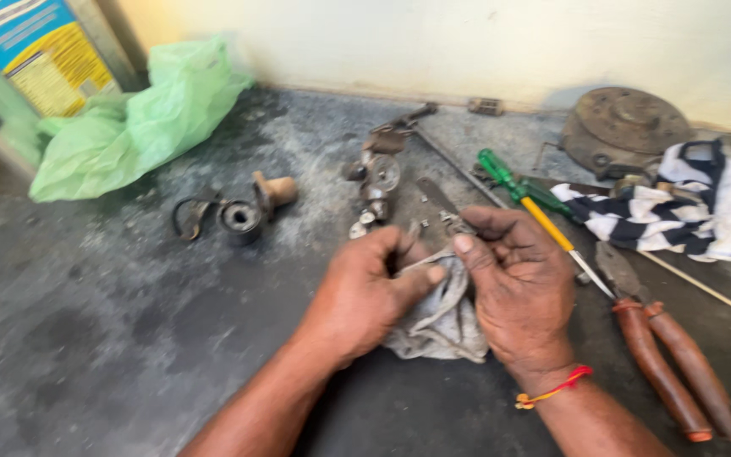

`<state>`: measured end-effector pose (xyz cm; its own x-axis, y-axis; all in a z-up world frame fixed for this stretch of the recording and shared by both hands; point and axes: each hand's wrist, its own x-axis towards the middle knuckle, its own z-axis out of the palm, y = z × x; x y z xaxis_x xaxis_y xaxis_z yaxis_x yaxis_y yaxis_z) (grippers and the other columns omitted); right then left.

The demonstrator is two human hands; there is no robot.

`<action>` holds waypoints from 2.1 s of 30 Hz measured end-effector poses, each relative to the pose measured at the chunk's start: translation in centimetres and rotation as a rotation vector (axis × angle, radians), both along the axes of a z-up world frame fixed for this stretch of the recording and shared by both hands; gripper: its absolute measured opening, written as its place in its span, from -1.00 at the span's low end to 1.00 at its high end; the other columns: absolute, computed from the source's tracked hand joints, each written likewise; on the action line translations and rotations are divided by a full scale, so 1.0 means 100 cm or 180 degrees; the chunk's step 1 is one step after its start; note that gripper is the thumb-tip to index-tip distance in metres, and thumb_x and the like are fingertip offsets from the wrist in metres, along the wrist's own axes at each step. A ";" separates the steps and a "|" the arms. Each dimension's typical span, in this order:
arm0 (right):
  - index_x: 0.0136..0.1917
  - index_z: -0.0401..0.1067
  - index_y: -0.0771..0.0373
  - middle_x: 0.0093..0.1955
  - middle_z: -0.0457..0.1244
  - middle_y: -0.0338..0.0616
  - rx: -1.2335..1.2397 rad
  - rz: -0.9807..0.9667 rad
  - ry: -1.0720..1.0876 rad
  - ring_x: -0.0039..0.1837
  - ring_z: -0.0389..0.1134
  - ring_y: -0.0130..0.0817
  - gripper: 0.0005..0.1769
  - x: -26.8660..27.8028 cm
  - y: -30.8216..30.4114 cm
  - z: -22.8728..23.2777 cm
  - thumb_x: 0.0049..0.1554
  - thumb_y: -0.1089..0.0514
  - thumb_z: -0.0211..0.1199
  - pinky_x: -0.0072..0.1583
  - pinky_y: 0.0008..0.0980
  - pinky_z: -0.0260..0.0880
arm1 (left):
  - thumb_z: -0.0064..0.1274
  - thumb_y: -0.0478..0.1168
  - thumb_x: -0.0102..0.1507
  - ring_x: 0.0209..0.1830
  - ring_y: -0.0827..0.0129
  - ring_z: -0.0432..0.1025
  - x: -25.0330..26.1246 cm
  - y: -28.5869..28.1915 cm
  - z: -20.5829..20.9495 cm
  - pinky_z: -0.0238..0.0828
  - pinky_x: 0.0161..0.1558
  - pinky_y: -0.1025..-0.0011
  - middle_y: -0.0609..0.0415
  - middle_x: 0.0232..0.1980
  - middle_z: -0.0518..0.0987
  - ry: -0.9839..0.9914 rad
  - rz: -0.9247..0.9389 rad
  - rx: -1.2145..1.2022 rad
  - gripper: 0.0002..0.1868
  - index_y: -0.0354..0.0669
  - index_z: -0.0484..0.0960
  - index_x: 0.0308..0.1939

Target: The person cleans and manipulates components of a disassembled carburetor on a workbench. They use a cloth to wipe various small parts, including a filter and pins, and use a metal strip to probe the carburetor body.

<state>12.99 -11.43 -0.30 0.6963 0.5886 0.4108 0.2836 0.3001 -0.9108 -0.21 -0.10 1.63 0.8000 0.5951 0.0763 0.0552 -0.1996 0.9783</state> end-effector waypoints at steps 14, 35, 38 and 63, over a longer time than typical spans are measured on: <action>0.05 0.51 0.42 -0.06 0.43 -0.03 0.0406 0.0810 0.2092 -0.08 0.45 -0.32 -0.81 0.000 -0.002 -0.001 0.15 0.39 0.20 -0.01 -0.30 0.50 | 0.15 -0.30 0.28 -0.09 0.42 0.54 0.005 -0.013 -0.003 0.50 0.03 0.43 0.04 -0.08 0.64 -0.1643 -0.0160 -0.1912 -0.74 -0.43 0.69 -0.02; 0.06 0.52 0.42 0.04 0.41 0.01 0.0319 0.1316 0.2423 0.07 0.43 -0.28 -0.83 -0.002 -0.006 -0.010 0.19 0.39 0.23 0.17 -0.28 0.43 | 0.15 -0.20 0.32 -0.32 0.39 0.55 -0.002 -0.019 0.009 0.48 -0.26 0.40 0.08 -0.30 0.63 -0.1051 0.0983 0.0904 -0.85 -0.24 0.68 -0.22; 0.06 0.51 0.41 0.04 0.41 0.01 0.0282 0.1489 0.2537 0.07 0.44 -0.27 -0.84 0.001 -0.005 -0.008 0.18 0.38 0.24 0.18 -0.27 0.43 | 0.10 -0.16 0.37 -0.43 0.46 0.45 0.003 -0.017 0.004 0.42 -0.36 0.46 0.09 -0.39 0.60 -0.0894 0.0777 -0.0358 -0.78 -0.27 0.65 -0.23; 0.24 0.41 0.40 0.02 0.41 -0.04 0.0259 0.1749 0.2726 0.00 0.44 -0.30 -0.68 0.009 -0.009 -0.009 0.24 0.25 0.14 0.09 -0.26 0.46 | 0.19 -0.23 0.24 -0.11 0.52 0.51 0.006 -0.013 -0.007 0.54 -0.04 0.51 0.13 -0.07 0.65 -0.1688 -0.0094 -0.1808 -0.65 -0.24 0.61 0.09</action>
